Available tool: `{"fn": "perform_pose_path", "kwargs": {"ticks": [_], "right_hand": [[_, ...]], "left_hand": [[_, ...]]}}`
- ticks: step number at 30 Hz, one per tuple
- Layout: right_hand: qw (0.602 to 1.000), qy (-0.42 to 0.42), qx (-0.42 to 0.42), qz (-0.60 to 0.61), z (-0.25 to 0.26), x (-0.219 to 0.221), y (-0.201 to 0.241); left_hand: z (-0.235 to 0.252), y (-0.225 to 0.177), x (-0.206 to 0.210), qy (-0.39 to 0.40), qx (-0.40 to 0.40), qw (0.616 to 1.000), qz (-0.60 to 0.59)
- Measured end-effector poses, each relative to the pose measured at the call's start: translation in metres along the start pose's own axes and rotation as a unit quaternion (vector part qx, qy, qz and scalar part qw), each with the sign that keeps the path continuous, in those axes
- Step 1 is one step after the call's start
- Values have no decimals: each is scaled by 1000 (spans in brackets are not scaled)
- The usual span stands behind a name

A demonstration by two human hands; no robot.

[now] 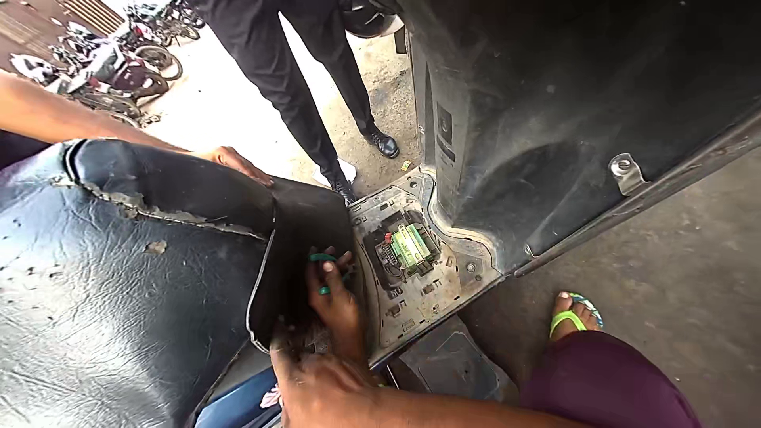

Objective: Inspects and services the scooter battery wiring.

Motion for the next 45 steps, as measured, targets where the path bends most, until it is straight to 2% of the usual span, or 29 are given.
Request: {"fn": "perform_pose_path", "kwargs": {"ticks": [2,4,7,11,24,30,33,40,42,45], "right_hand": [[1000,2,8,3,6,5,5],[999,-23,22,21,11,13,11],[998,-59,28,10,14,19,10],[998,-56,16,-31,16,15,5],[996,-63,13,-60,19,12,5],[994,-81,5,-69,21,13,3],[994,-87,3,-71,21,14,3],[997,-49,-12,-58,28,21,4],[994,-89,5,-70,26,18,6],[993,-82,20,-83,23,11,9]], "left_hand": [[11,35,-2,85,-3,996,-23],[30,82,-13,134,16,989,-66],[33,106,-9,99,-8,988,-116],[36,118,-6,41,0,992,-119],[41,129,-1,54,6,993,-107],[42,101,-6,102,105,987,-72],[47,88,-8,110,128,983,-75],[56,82,-18,102,140,980,-96],[57,81,-18,101,140,979,-104],[59,82,-18,104,85,986,-99]]}}
Point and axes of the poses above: each hand's wrist, its own z-axis towards the middle knuckle, its own x-axis out of the palm, y = z × x, the point moved 6 cm from there along z, towards the middle knuckle, and after that the axes turned 15 degrees about -z, right-handed, at the moved point
